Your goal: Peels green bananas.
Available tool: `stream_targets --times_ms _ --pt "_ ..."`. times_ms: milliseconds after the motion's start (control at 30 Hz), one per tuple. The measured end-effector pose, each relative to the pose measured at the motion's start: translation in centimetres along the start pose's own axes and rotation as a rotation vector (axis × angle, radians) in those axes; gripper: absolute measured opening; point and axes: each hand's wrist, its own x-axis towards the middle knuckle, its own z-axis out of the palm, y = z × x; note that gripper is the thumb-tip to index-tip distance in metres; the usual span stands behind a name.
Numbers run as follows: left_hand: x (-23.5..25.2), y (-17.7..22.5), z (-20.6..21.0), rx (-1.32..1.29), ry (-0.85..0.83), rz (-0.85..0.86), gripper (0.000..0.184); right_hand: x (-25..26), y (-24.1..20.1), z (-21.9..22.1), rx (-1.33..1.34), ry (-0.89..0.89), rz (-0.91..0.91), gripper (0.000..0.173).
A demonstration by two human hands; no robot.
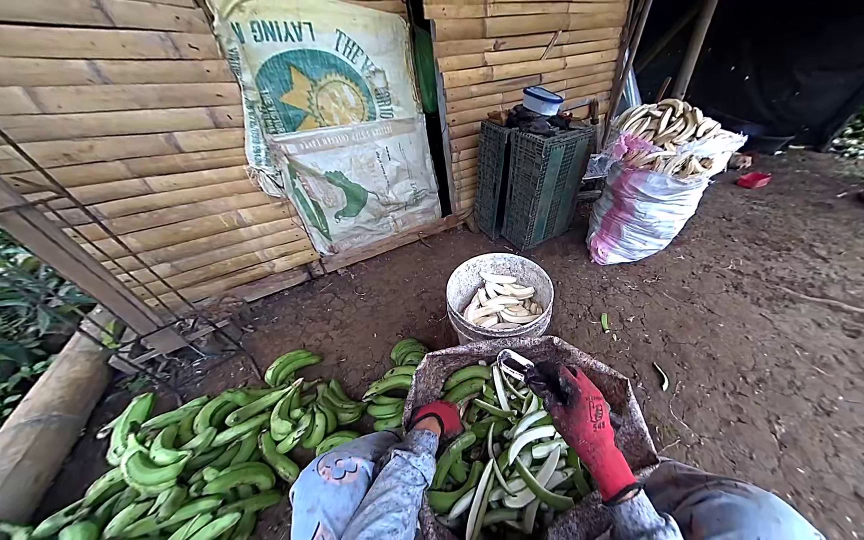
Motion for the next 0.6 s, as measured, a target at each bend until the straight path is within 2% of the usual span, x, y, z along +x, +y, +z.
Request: stream_targets --times_ms 67,167,200,300,333,367,400,467,533,600 --pt "-1.7 -0.2 -0.5 0.016 -0.068 0.035 0.053 0.0 -0.4 0.0 0.016 -0.029 -0.004 0.035" --pt "-2.5 -0.4 -0.3 -0.07 -0.006 0.033 0.05 -0.1 -0.6 0.2 0.01 -0.072 0.003 0.037" --pt "-2.3 -0.5 -0.4 -0.188 0.058 0.033 0.047 -0.2 -0.6 0.2 0.016 -0.081 0.011 0.037" --pt "-0.9 -0.6 -1.1 -0.933 0.354 0.095 0.039 -0.4 -0.3 0.0 0.049 -0.073 0.029 0.037" --pt "-0.6 -0.3 -1.6 -1.085 0.416 0.136 0.038 -0.4 -0.2 -0.1 0.065 -0.067 0.036 0.036" --pt "-0.8 -0.2 -2.3 -1.056 0.462 0.164 0.037 -0.5 -0.1 -0.2 0.08 -0.064 0.041 0.036" --pt "-1.7 -0.2 -3.1 -0.892 0.465 0.18 0.039 -0.5 0.0 -0.2 0.091 -0.064 0.043 0.036" --pt "-3.3 0.0 -4.0 -0.441 0.338 0.209 0.047 -0.5 0.1 -0.1 0.099 -0.059 0.034 0.036" --pt "-3.0 0.9 -2.8 -0.124 0.163 0.22 0.051 -0.6 0.1 -0.2 0.096 -0.064 0.035 0.035" --pt "-2.8 2.4 0.0 -0.019 0.112 0.24 0.059 -0.6 0.0 -0.3 0.084 -0.086 0.041 0.035"
